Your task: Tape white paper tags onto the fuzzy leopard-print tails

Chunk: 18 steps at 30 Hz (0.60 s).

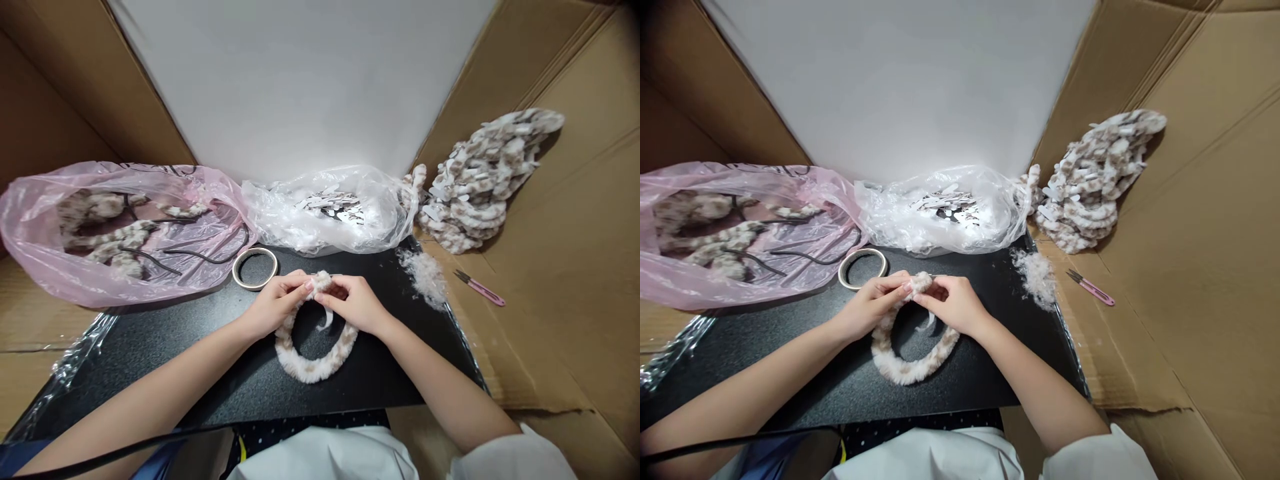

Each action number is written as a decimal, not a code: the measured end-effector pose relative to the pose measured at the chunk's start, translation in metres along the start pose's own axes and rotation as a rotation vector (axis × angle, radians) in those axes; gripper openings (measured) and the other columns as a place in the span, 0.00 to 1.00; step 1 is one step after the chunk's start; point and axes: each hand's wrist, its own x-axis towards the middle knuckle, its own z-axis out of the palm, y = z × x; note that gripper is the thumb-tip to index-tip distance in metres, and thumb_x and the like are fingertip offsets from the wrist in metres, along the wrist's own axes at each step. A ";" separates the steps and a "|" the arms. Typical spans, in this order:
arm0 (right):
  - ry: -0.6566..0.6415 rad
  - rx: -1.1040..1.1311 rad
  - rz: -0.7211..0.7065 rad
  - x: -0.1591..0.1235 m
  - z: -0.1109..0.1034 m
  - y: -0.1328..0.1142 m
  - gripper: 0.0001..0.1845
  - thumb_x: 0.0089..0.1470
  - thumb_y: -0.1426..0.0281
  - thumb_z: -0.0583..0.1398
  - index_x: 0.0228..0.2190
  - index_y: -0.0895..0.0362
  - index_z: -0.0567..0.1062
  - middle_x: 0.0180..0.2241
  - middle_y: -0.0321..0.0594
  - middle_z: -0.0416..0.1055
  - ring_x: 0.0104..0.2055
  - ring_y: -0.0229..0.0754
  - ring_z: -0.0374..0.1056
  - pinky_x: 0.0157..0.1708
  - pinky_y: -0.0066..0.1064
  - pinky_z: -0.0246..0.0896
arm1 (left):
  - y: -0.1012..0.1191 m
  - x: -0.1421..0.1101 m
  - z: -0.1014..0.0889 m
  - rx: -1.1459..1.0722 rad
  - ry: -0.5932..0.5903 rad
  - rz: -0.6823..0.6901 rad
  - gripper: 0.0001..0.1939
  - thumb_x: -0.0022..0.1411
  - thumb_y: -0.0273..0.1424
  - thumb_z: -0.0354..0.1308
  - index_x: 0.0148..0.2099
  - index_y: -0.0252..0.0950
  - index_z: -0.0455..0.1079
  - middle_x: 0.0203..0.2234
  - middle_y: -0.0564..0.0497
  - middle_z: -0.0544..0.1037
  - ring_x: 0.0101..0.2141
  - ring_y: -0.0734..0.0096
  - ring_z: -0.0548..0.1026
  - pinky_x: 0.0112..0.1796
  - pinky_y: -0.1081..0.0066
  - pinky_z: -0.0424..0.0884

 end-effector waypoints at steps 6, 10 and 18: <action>0.218 0.080 -0.245 0.004 -0.030 -0.009 0.09 0.56 0.64 0.58 0.36 0.56 0.73 0.38 0.43 0.76 0.45 0.45 0.71 0.47 0.36 0.63 | 0.012 -0.008 0.004 0.250 0.028 0.203 0.14 0.65 0.35 0.54 0.46 0.38 0.78 0.28 0.48 0.70 0.31 0.68 0.69 0.34 0.70 0.65; -0.182 0.196 -0.275 0.003 -0.030 -0.013 0.12 0.60 0.64 0.55 0.41 0.55 0.73 0.43 0.42 0.76 0.58 0.46 0.63 0.58 0.41 0.55 | 0.008 -0.016 0.010 0.394 -0.107 0.334 0.16 0.66 0.31 0.50 0.50 0.39 0.76 0.33 0.45 0.74 0.33 0.67 0.73 0.36 0.70 0.68; -0.521 0.347 0.165 0.004 -0.025 -0.005 0.15 0.61 0.61 0.52 0.29 0.58 0.70 0.23 0.35 0.71 0.25 0.37 0.68 0.31 0.30 0.65 | 0.000 -0.021 0.008 0.552 -0.094 0.455 0.16 0.67 0.30 0.50 0.52 0.39 0.75 0.40 0.41 0.78 0.40 0.63 0.75 0.40 0.69 0.70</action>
